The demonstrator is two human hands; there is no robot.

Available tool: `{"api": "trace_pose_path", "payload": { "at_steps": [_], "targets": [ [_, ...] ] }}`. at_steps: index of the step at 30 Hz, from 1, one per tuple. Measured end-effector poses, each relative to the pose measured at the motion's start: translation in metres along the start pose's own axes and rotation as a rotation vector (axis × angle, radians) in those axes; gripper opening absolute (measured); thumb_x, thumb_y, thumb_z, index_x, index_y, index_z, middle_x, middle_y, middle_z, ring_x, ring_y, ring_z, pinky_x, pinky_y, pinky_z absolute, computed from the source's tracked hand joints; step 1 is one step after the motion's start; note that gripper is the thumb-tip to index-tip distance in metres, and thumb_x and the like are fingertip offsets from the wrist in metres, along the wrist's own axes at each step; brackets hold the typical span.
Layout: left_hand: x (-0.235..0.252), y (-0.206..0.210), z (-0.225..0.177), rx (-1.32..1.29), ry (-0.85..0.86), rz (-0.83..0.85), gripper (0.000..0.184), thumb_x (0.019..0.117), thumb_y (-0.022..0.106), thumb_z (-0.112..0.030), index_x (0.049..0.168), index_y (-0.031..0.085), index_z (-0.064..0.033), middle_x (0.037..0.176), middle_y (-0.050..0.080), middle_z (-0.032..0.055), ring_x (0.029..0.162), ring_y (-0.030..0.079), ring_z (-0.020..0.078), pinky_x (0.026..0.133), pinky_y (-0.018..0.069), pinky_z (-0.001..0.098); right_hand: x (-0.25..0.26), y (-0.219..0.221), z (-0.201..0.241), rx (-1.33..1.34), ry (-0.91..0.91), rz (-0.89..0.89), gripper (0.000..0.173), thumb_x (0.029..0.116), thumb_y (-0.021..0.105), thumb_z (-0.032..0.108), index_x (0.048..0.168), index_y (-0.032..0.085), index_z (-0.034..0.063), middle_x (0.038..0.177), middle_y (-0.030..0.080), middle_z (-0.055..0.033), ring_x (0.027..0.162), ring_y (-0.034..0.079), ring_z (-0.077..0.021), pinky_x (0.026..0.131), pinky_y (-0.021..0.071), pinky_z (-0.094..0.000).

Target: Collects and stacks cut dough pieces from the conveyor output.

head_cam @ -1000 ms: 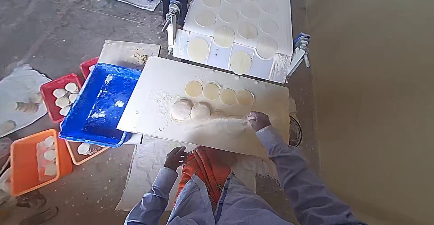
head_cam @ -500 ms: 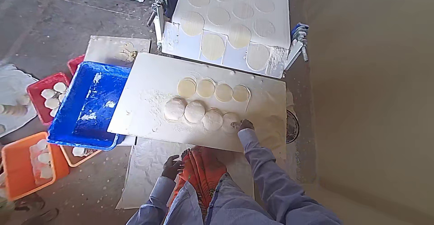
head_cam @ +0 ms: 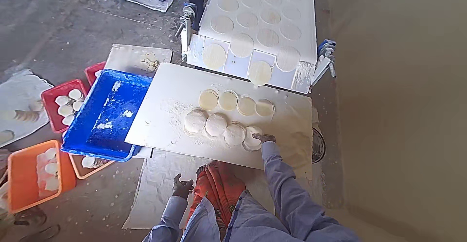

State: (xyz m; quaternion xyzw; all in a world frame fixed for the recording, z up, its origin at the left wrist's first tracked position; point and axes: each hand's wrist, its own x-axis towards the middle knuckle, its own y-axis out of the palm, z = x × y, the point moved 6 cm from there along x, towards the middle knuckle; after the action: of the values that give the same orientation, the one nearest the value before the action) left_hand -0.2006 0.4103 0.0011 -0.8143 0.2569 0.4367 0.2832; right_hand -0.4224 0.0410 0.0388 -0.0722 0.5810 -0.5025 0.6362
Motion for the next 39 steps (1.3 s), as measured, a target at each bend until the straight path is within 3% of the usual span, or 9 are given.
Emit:
{"api": "trace_pose_path", "payload": {
  "at_steps": [6,13,18,21,25,28,32,35,39],
  "targets": [
    [-0.011,-0.003,-0.033,0.169,0.222,-0.034,0.089,0.0955,0.069,-0.003,0.161,0.009,-0.0036,0.116,0.066,0.0255,0.091,0.071,0.0328,0.083,0.0575,0.0469,-0.017,-0.007,0.030,0.255,-0.362,-0.168,0.078,0.0768,0.088,0.002,0.144,0.049,-0.0002,0.136,0.061,-0.0247,0.127,0.060,-0.0347,0.108,0.0480,-0.0469],
    [-0.024,0.061,-0.126,-0.033,0.484,0.270,0.045,0.1077,0.047,-0.013,0.147,0.040,0.0073,0.121,0.065,0.0268,0.105,0.068,0.0315,0.091,0.0553,0.0449,-0.095,-0.011,0.089,-0.112,-0.751,0.048,0.075,0.0812,0.081,-0.001,0.148,0.048,0.0037,0.128,0.069,-0.0220,0.122,0.064,-0.0385,0.107,0.0479,-0.0520],
    [-0.037,0.131,-0.181,-0.616,0.249,0.739,0.079,0.1078,0.002,-0.054,0.145,0.045,0.0014,0.130,0.062,0.0220,0.118,0.062,0.0295,0.099,0.0511,0.0470,-0.145,-0.012,0.115,0.263,-0.859,0.422,0.070,0.0754,0.077,-0.010,0.139,0.052,-0.0001,0.117,0.072,-0.0179,0.099,0.072,-0.0175,0.087,0.0589,-0.0327],
    [-0.054,0.138,-0.195,-0.884,0.094,0.876,0.086,0.1001,0.010,-0.072,0.135,0.053,-0.0067,0.119,0.067,0.0175,0.110,0.066,0.0304,0.091,0.0546,0.0521,-0.140,0.000,0.126,0.369,-0.777,0.542,0.067,0.0783,0.070,-0.019,0.140,0.052,-0.0007,0.114,0.071,-0.0171,0.092,0.071,-0.0148,0.081,0.0592,-0.0298],
    [-0.041,0.105,-0.202,-0.724,0.157,0.658,0.036,0.1098,0.043,-0.025,0.138,0.051,-0.0038,0.115,0.066,0.0185,0.101,0.067,0.0295,0.085,0.0572,0.0498,-0.123,0.045,0.133,0.533,-0.702,0.642,0.057,0.0852,0.061,-0.018,0.139,0.052,-0.0008,0.118,0.069,-0.0139,0.096,0.069,-0.0133,0.084,0.0578,-0.0292],
    [-0.029,0.070,-0.212,-0.468,0.294,0.588,0.041,0.1022,0.058,-0.008,0.141,0.048,-0.0003,0.115,0.065,0.0200,0.095,0.068,0.0257,0.082,0.0586,0.0440,-0.122,0.095,0.140,0.694,-0.605,0.673,0.033,0.1057,0.046,0.011,0.136,0.055,-0.0005,0.118,0.067,-0.0128,0.102,0.066,-0.0158,0.090,0.0565,-0.0341],
    [-0.017,-0.003,-0.229,-0.337,0.399,0.457,0.050,0.0926,0.068,0.002,0.140,0.050,0.0024,0.121,0.062,0.0235,0.099,0.065,0.0255,0.086,0.0570,0.0420,-0.170,0.161,0.174,0.870,-0.354,0.615,0.061,0.1109,0.023,0.052,0.141,0.052,0.0076,0.119,0.069,-0.0094,0.106,0.068,-0.0143,0.090,0.0581,-0.0359],
    [0.007,-0.073,-0.233,-0.400,0.442,0.321,0.049,0.0880,0.070,0.008,0.134,0.054,0.0045,0.119,0.062,0.0227,0.098,0.066,0.0235,0.086,0.0573,0.0393,-0.209,0.222,0.206,0.842,-0.320,0.718,0.054,0.1120,0.026,0.047,0.150,0.043,0.0128,0.133,0.061,-0.0074,0.116,0.062,-0.0128,0.097,0.0548,-0.0354],
    [0.049,-0.188,-0.232,-0.294,0.509,0.035,0.049,0.0936,0.064,0.005,0.140,0.048,0.0083,0.128,0.059,0.0284,0.112,0.064,0.0299,0.098,0.0535,0.0435,-0.264,0.328,0.259,0.526,-0.169,1.086,0.032,0.1095,0.045,0.026,0.125,0.060,0.0024,0.104,0.071,-0.0134,0.093,0.071,-0.0218,0.082,0.0600,-0.0410]
  ]
}}
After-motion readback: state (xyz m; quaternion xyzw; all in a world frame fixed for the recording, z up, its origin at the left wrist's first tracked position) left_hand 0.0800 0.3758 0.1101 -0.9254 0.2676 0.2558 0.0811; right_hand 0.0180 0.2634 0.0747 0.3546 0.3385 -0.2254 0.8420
